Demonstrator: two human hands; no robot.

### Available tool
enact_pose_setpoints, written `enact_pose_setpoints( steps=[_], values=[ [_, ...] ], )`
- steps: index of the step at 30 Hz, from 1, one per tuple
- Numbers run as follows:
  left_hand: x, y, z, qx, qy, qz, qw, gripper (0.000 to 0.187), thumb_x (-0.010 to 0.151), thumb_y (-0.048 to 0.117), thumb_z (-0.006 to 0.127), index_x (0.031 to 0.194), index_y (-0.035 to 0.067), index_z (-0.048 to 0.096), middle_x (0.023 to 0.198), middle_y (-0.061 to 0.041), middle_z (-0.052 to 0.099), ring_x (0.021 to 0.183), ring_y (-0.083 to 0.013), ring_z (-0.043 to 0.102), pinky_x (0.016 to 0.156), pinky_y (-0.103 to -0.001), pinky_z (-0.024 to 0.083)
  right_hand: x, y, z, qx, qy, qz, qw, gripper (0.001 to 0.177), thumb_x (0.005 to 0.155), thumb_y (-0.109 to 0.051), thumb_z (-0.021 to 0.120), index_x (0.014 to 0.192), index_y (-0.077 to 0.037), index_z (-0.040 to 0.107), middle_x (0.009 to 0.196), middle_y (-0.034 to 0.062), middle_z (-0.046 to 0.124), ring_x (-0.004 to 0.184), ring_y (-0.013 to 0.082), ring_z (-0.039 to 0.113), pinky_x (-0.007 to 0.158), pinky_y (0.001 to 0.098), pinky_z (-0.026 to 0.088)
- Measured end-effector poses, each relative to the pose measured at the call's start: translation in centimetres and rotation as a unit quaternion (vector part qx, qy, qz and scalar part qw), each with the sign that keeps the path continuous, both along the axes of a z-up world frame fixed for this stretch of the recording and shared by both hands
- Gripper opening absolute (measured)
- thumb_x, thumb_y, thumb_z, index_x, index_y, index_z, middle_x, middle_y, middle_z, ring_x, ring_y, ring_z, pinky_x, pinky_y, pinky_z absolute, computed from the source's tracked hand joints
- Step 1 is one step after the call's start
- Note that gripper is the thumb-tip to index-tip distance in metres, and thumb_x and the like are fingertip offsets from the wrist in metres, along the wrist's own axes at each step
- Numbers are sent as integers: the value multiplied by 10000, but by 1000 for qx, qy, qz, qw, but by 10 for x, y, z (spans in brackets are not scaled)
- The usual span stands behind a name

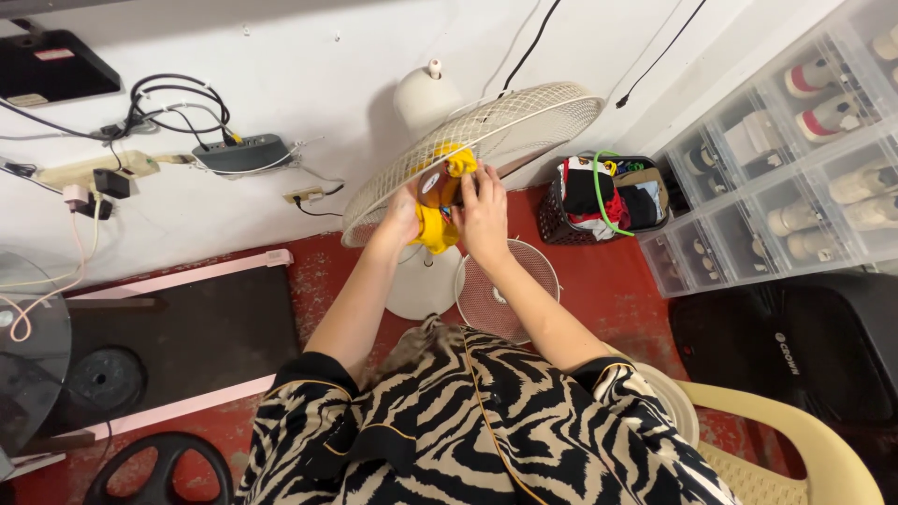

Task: The person removes the front grille of a standing fan, wets a yellow cloth in a basin of water, and wipes the fan blades and inner housing with the cloth. The grille is set aside on the floor during cleaning.

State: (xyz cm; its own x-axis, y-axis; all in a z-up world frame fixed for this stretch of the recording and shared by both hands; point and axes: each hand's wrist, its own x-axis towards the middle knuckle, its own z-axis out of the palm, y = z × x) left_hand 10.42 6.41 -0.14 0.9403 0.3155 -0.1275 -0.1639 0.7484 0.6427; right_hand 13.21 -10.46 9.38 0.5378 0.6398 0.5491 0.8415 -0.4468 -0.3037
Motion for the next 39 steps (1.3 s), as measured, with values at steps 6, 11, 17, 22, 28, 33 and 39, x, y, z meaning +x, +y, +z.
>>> enact_pose_setpoints(
  steps=[6, 11, 17, 22, 28, 33, 39],
  values=[
    [-13, -4, 16, -29, 43, 69, 996, 425, 1074, 314, 441, 1331, 14, 598, 1309, -114, 668, 1184, -241, 652, 1044, -410, 521, 1, -1, 5, -9, -9, -10, 1000, 714, 740, -70, 780, 1405, 29, 541, 1521, 259, 445, 1400, 466, 416, 1159, 527, 359],
    [-30, -8, 26, 4, 31, 95, 995, 414, 1068, 295, 483, 1338, 4, 599, 1306, -118, 667, 1183, -230, 646, 1044, -394, 517, -3, 0, 4, -1, -26, -8, 1000, 647, 756, -75, 728, 1371, 17, 550, 1505, 273, 446, 1398, 483, 414, 1162, 547, 354],
    [-44, -13, 24, 9, -17, 108, 994, 419, 1075, 305, 488, 1345, 2, 593, 1306, -125, 662, 1187, -233, 642, 1056, -400, 507, -8, 1, -1, -4, -37, 3, 999, 628, 784, -100, 703, 1376, 3, 520, 1517, 282, 416, 1387, 527, 380, 1130, 603, 331],
    [-56, -16, 27, 7, -62, 133, 989, 411, 1081, 284, 494, 1364, -1, 583, 1348, -122, 646, 1247, -233, 619, 1106, -397, 481, -8, 3, -4, -27, -41, 8, 999, 699, 789, -94, 695, 1442, -3, 463, 1585, 229, 383, 1418, 533, 342, 1122, 620, 302],
    [-66, -16, 34, -1, -83, 162, 983, 396, 1086, 238, 497, 1371, -23, 578, 1382, -134, 633, 1294, -248, 599, 1147, -420, 451, -5, 7, -4, -47, -57, 11, 997, 854, 787, -73, 685, 1573, -36, 352, 1610, 178, 377, 1462, 504, 322, 1135, 625, 285],
    [-59, -2, 7, -17, -108, 168, 980, 381, 1069, 229, 514, 1346, -20, 597, 1370, -130, 642, 1296, -255, 599, 1150, -438, 444, -3, 9, 0, -58, -57, 7, 997, 884, 784, -68, 683, 1599, -83, 338, 1605, 166, 390, 1464, 493, 321, 1132, 626, 282],
    [-57, 1, -7, -16, -140, 202, 969, 367, 1071, 212, 516, 1337, -25, 606, 1361, -132, 646, 1284, -258, 603, 1137, -437, 449, 1, 10, -3, -76, -74, 8, 994, 862, 796, -60, 669, 1599, -144, 366, 1609, 151, 395, 1464, 488, 320, 1134, 630, 279]
  ],
)
